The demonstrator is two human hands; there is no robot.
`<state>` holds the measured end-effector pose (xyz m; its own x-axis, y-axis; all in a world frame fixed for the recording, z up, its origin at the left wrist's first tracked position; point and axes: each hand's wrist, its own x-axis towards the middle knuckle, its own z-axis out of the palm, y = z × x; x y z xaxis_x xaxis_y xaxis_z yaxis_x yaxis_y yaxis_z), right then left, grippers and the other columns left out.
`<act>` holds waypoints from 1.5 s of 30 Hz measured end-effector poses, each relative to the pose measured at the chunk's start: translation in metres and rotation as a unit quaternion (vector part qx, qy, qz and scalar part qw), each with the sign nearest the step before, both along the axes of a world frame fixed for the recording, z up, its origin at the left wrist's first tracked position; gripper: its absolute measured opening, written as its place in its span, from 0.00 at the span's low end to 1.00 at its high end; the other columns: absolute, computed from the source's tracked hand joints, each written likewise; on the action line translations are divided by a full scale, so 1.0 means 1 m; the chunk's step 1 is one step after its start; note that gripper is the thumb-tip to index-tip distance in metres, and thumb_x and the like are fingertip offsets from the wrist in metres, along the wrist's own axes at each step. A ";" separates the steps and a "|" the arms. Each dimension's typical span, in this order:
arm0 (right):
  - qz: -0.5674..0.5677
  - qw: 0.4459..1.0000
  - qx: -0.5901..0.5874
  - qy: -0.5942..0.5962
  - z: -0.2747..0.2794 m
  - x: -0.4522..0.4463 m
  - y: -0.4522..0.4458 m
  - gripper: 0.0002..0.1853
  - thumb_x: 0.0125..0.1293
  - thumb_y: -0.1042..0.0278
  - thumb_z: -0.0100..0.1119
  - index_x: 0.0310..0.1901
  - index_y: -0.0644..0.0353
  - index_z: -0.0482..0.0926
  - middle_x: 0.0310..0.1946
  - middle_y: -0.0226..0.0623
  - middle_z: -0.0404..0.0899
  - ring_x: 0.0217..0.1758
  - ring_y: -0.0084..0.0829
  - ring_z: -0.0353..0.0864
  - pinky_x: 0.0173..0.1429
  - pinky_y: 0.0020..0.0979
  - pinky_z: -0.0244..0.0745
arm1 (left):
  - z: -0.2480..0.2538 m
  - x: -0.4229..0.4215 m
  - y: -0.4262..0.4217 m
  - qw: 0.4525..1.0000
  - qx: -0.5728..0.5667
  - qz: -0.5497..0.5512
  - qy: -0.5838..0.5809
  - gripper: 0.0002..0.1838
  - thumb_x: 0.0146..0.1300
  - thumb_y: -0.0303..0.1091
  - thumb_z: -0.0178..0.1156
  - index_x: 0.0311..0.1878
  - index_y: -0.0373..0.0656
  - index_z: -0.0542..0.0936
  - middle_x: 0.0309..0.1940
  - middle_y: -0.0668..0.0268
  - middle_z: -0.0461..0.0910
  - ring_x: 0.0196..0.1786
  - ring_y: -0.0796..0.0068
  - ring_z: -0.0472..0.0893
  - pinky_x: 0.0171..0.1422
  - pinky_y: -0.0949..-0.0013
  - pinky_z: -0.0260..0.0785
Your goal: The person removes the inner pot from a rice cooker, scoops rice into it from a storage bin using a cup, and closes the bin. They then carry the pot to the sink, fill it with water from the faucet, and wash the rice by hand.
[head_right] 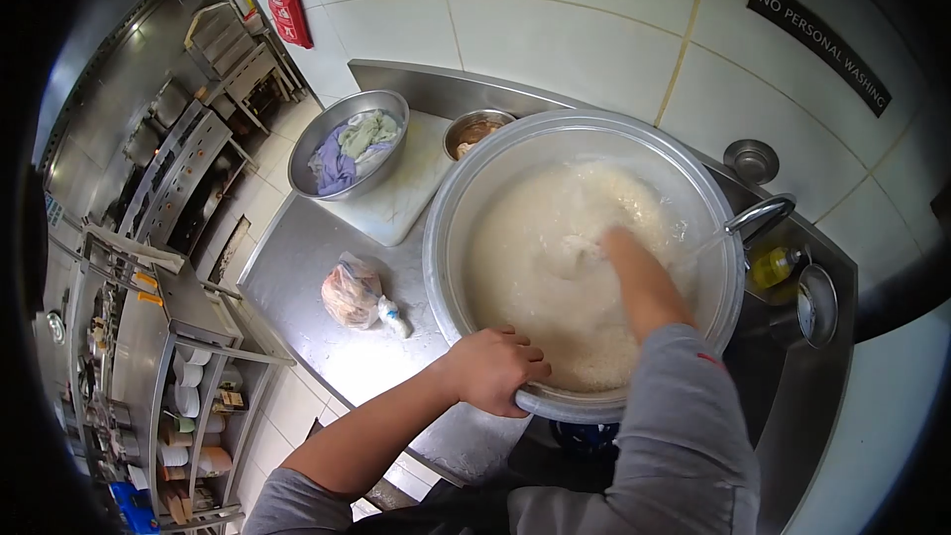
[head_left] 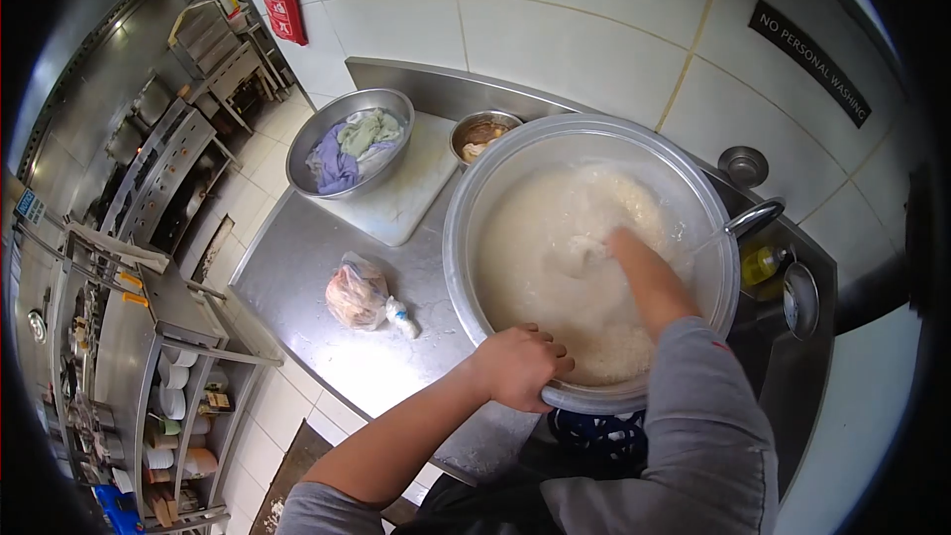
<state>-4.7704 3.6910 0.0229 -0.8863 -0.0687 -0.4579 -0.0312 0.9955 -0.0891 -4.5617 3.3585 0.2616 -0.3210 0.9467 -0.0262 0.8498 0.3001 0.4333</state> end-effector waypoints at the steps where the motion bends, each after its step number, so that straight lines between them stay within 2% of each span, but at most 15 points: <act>1: 0.002 1.000 0.022 0.012 -0.014 -0.024 -0.019 0.26 0.67 0.52 0.52 0.60 0.60 0.81 0.67 0.53 0.74 0.72 0.49 0.71 0.76 0.47 0.62 | 0.000 0.000 0.000 1.000 -0.002 0.002 0.001 0.27 0.44 0.51 0.73 0.43 0.44 0.81 0.36 0.61 0.82 0.46 0.57 0.82 0.53 0.55 0.74; 5: 0.164 0.983 0.055 0.067 0.012 -0.047 -0.118 0.29 0.66 0.59 0.53 0.63 0.73 0.75 0.65 0.63 0.73 0.71 0.53 0.72 0.77 0.46 0.62 | 0.000 0.001 0.000 1.000 -0.005 0.001 0.010 0.27 0.43 0.51 0.73 0.43 0.44 0.81 0.37 0.61 0.82 0.47 0.57 0.82 0.54 0.55 0.74; 7: 0.228 0.943 -0.024 0.242 -0.112 -0.069 -0.143 0.32 0.66 0.64 0.52 0.67 0.77 0.68 0.69 0.64 0.68 0.73 0.53 0.69 0.78 0.45 0.61 | 0.002 0.002 0.001 1.000 -0.003 0.002 0.014 0.27 0.43 0.51 0.73 0.43 0.44 0.81 0.37 0.61 0.82 0.47 0.57 0.82 0.55 0.54 0.73; 9: 0.240 0.970 -0.044 -0.014 -0.020 -0.006 -0.180 0.36 0.65 0.64 0.56 0.72 0.73 0.62 0.74 0.59 0.63 0.76 0.52 0.64 0.78 0.51 0.60 | 0.005 0.003 0.000 1.000 -0.013 0.003 0.011 0.27 0.44 0.52 0.73 0.43 0.44 0.81 0.37 0.61 0.82 0.47 0.56 0.82 0.55 0.54 0.73; 13: 0.340 0.934 -0.026 -0.110 0.119 0.112 -0.183 0.38 0.62 0.57 0.63 0.72 0.62 0.66 0.74 0.50 0.64 0.79 0.49 0.58 0.75 0.67 0.56 | -0.002 0.006 -0.002 1.000 -0.004 0.019 0.012 0.26 0.43 0.52 0.73 0.42 0.45 0.82 0.38 0.61 0.83 0.47 0.56 0.83 0.55 0.55 0.73; 17: 0.531 0.846 -0.005 0.040 0.088 0.180 -0.094 0.42 0.55 0.51 0.70 0.72 0.55 0.68 0.75 0.42 0.62 0.80 0.49 0.55 0.67 0.76 0.59 | 0.001 0.006 -0.001 0.998 0.046 0.017 0.041 0.25 0.43 0.52 0.73 0.41 0.45 0.82 0.38 0.62 0.83 0.46 0.57 0.83 0.54 0.55 0.73; 21: 0.453 0.891 0.034 -0.028 0.138 0.172 -0.049 0.39 0.53 0.48 0.73 0.67 0.55 0.75 0.72 0.45 0.67 0.76 0.49 0.64 0.67 0.66 0.67 | 0.003 0.005 0.000 1.000 -0.003 0.008 0.027 0.25 0.44 0.51 0.72 0.41 0.45 0.81 0.37 0.62 0.82 0.45 0.57 0.83 0.52 0.55 0.74; 23: 0.237 0.960 0.034 -0.143 0.139 0.142 -0.040 0.38 0.56 0.48 0.73 0.67 0.53 0.75 0.69 0.46 0.72 0.70 0.49 0.72 0.66 0.51 0.74 | 0.002 0.004 0.000 1.000 0.002 0.008 0.026 0.25 0.44 0.51 0.72 0.41 0.45 0.81 0.37 0.62 0.82 0.45 0.57 0.83 0.52 0.55 0.74; 25: 0.212 0.968 0.029 -0.134 0.101 0.101 -0.013 0.31 0.60 0.51 0.70 0.63 0.56 0.77 0.51 0.51 0.84 0.52 0.49 0.85 0.59 0.42 0.79 | 0.001 0.004 -0.001 1.000 0.004 0.006 0.025 0.25 0.44 0.51 0.72 0.41 0.45 0.81 0.37 0.62 0.82 0.45 0.57 0.83 0.52 0.55 0.75; 27: 0.118 0.987 0.017 -0.111 0.019 0.045 0.020 0.30 0.61 0.50 0.69 0.59 0.61 0.80 0.53 0.51 0.83 0.56 0.48 0.83 0.62 0.44 0.77 | 0.001 0.002 -0.001 1.000 0.008 0.002 0.022 0.26 0.44 0.51 0.72 0.42 0.45 0.81 0.36 0.62 0.82 0.44 0.57 0.82 0.52 0.55 0.75; 29: -0.062 0.992 0.001 0.108 -0.026 0.018 0.024 0.23 0.63 0.51 0.65 0.52 0.61 0.85 0.54 0.50 0.84 0.58 0.48 0.82 0.65 0.43 0.74 | 0.000 0.001 -0.001 1.000 0.011 0.004 0.019 0.26 0.44 0.51 0.72 0.42 0.45 0.81 0.36 0.61 0.82 0.45 0.57 0.82 0.52 0.55 0.75; 33: 0.023 0.994 -0.008 0.111 -0.185 -0.122 0.005 0.18 0.65 0.58 0.60 0.48 0.61 0.88 0.55 0.49 0.84 0.61 0.46 0.81 0.66 0.47 0.74 | 0.000 0.000 -0.001 1.000 0.007 -0.004 0.008 0.25 0.43 0.51 0.73 0.41 0.45 0.81 0.36 0.61 0.81 0.45 0.56 0.82 0.51 0.55 0.75; 35: 0.290 0.943 0.164 -0.009 -0.115 -0.117 -0.075 0.17 0.63 0.61 0.62 0.46 0.63 0.88 0.54 0.50 0.84 0.58 0.47 0.82 0.64 0.44 0.75 | 0.002 0.000 -0.001 1.000 0.007 0.000 0.010 0.26 0.43 0.51 0.73 0.41 0.44 0.81 0.36 0.61 0.82 0.45 0.56 0.82 0.52 0.55 0.74; 38: 0.227 0.973 0.044 -0.008 -0.036 -0.049 -0.153 0.18 0.61 0.61 0.63 0.50 0.61 0.85 0.53 0.48 0.84 0.58 0.46 0.81 0.65 0.48 0.73 | 0.002 0.001 -0.001 1.000 0.011 0.003 0.010 0.26 0.43 0.52 0.73 0.41 0.44 0.80 0.37 0.61 0.82 0.46 0.56 0.82 0.52 0.55 0.74; 45: 0.463 0.883 -0.007 -0.077 0.119 0.134 -0.174 0.26 0.62 0.61 0.63 0.63 0.55 0.76 0.60 0.40 0.79 0.70 0.44 0.71 0.73 0.63 0.62 | -0.013 0.002 -0.004 0.992 0.110 0.002 0.062 0.26 0.43 0.52 0.73 0.41 0.44 0.81 0.38 0.61 0.83 0.47 0.57 0.83 0.54 0.55 0.73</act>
<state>-4.6368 3.5173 0.1415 -0.3753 -0.7379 -0.5609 -0.8171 0.5491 -0.1757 -4.5595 3.3546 0.2481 -0.3117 0.9243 0.2202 0.9002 0.2131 0.3798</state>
